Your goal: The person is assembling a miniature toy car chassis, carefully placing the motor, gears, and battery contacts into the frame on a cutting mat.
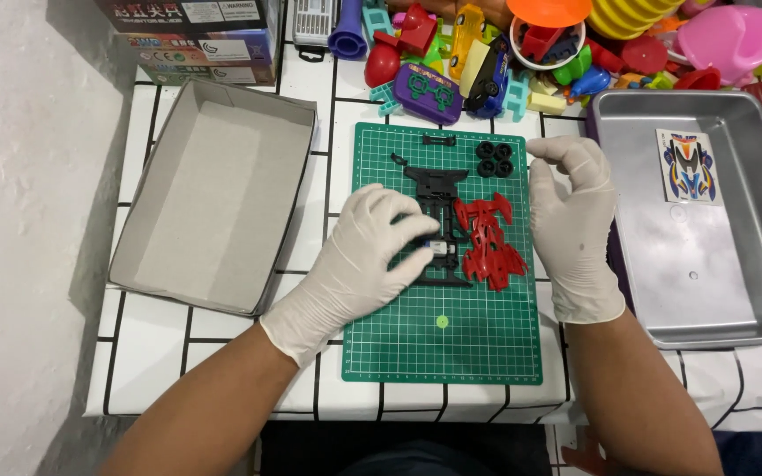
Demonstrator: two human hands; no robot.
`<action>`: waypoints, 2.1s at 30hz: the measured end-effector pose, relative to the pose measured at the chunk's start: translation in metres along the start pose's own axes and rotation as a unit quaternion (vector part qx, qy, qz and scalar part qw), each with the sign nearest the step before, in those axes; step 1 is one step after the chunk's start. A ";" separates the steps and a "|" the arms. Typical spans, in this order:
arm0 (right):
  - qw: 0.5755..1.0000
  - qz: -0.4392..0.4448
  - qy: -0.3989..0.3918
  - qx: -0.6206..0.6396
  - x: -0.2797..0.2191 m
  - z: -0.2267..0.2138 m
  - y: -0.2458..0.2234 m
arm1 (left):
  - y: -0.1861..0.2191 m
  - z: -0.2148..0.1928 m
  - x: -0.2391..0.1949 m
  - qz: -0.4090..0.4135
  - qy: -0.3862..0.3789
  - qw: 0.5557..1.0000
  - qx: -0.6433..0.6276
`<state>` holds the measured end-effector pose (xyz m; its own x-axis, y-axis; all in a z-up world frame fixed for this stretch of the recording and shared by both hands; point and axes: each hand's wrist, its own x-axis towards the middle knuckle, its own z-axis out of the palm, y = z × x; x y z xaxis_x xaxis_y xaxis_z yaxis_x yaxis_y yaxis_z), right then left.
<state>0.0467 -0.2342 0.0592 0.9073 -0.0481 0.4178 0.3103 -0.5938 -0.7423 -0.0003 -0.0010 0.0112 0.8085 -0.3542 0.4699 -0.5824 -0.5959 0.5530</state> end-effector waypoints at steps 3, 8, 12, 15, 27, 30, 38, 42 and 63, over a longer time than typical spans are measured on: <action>0.999 -0.025 0.019 0.006 0.002 0.000 0.000 | -0.005 -0.014 0.003 -0.031 0.124 0.990 -0.059; 0.990 -0.138 -0.030 0.012 -0.005 0.003 -0.009 | -0.002 -0.031 0.002 -0.062 0.262 0.954 -0.130; 0.928 -0.335 -0.153 -0.054 -0.016 0.021 -0.024 | 0.006 -0.039 0.004 -0.036 0.309 0.937 -0.159; 0.887 -0.327 -0.289 -0.148 -0.028 0.035 -0.053 | 0.006 -0.035 0.003 -0.008 0.320 0.928 -0.190; 0.764 -0.461 -0.311 -0.327 -0.012 0.078 -0.060 | 0.010 -0.029 0.002 0.021 0.342 0.923 -0.174; 0.771 -0.439 -0.339 -0.311 -0.007 0.078 -0.053 | 0.006 -0.029 0.003 0.026 0.351 0.921 -0.164; 0.767 -0.437 -0.382 -0.274 -0.001 0.074 -0.059 | 0.006 -0.029 0.004 0.022 0.352 0.921 -0.165; 0.723 -0.488 -0.358 -0.333 -0.006 0.077 -0.053 | 0.006 -0.029 0.004 0.024 0.352 0.921 -0.163; 0.806 -0.347 -0.354 -0.324 0.020 0.010 -0.063 | 0.007 -0.024 0.007 0.029 0.266 0.959 -0.098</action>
<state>0.0483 -0.1900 0.1089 0.5848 0.8102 0.0407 0.8074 -0.5862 0.0669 -0.0010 0.0097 0.0351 0.6484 0.0657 0.7585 -0.6711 -0.4212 0.6101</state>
